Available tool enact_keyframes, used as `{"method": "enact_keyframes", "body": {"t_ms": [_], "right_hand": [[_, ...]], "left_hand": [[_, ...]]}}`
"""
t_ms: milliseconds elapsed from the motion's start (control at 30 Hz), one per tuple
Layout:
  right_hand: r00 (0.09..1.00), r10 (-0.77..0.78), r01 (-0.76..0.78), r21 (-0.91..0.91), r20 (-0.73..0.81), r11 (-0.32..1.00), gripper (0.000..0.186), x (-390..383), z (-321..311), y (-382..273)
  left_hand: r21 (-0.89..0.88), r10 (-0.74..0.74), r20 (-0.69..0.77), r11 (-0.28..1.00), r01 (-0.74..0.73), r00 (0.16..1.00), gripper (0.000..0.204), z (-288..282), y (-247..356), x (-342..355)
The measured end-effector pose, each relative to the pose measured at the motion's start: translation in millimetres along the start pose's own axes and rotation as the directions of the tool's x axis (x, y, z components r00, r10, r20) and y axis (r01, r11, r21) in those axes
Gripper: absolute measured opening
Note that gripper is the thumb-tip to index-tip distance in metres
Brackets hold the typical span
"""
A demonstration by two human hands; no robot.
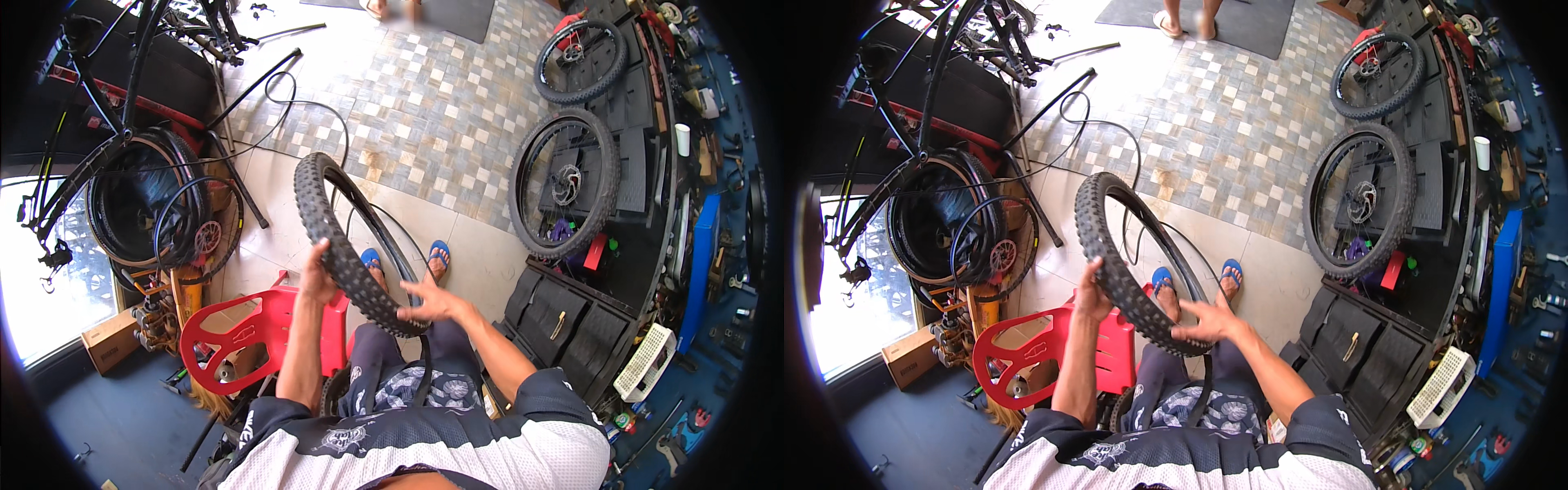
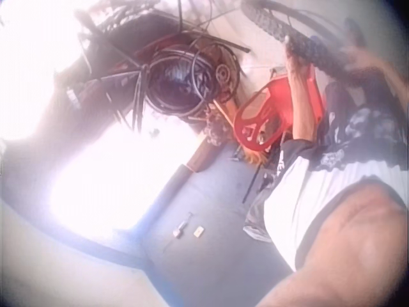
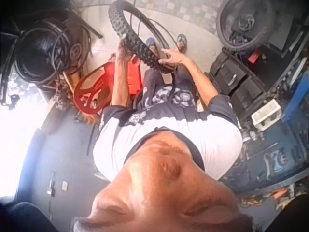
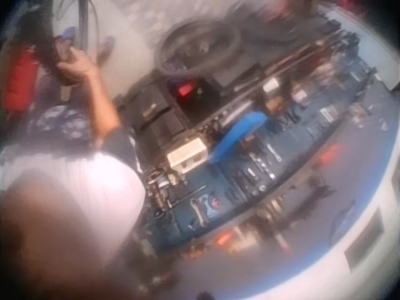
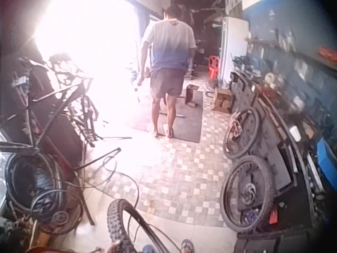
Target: The person unpacks a new bicycle tire and inner tube from a paper bag, inflates the tube with a hand pump, and then seats the tire onto a bicycle rim. The person works in a bicycle repair shop with tools and parts visible on the walls and workbench.
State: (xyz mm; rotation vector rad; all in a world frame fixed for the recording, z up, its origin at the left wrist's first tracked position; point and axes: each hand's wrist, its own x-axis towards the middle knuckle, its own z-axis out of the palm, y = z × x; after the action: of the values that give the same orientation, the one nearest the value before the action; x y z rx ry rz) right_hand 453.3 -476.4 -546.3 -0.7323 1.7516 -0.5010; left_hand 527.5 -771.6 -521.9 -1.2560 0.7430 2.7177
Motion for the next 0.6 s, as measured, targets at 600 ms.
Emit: {"method": "enact_keyframes", "body": {"t_ms": [600], "right_hand": [[0.981,-0.001,0.188,0.948,-0.194,0.257,0.052,39.0,-149.2,-174.4]], "left_hand": [[0.261,0.17,0.328,0.929,-0.262,0.929,0.077,65.1,-132.5,-104.7]]}}
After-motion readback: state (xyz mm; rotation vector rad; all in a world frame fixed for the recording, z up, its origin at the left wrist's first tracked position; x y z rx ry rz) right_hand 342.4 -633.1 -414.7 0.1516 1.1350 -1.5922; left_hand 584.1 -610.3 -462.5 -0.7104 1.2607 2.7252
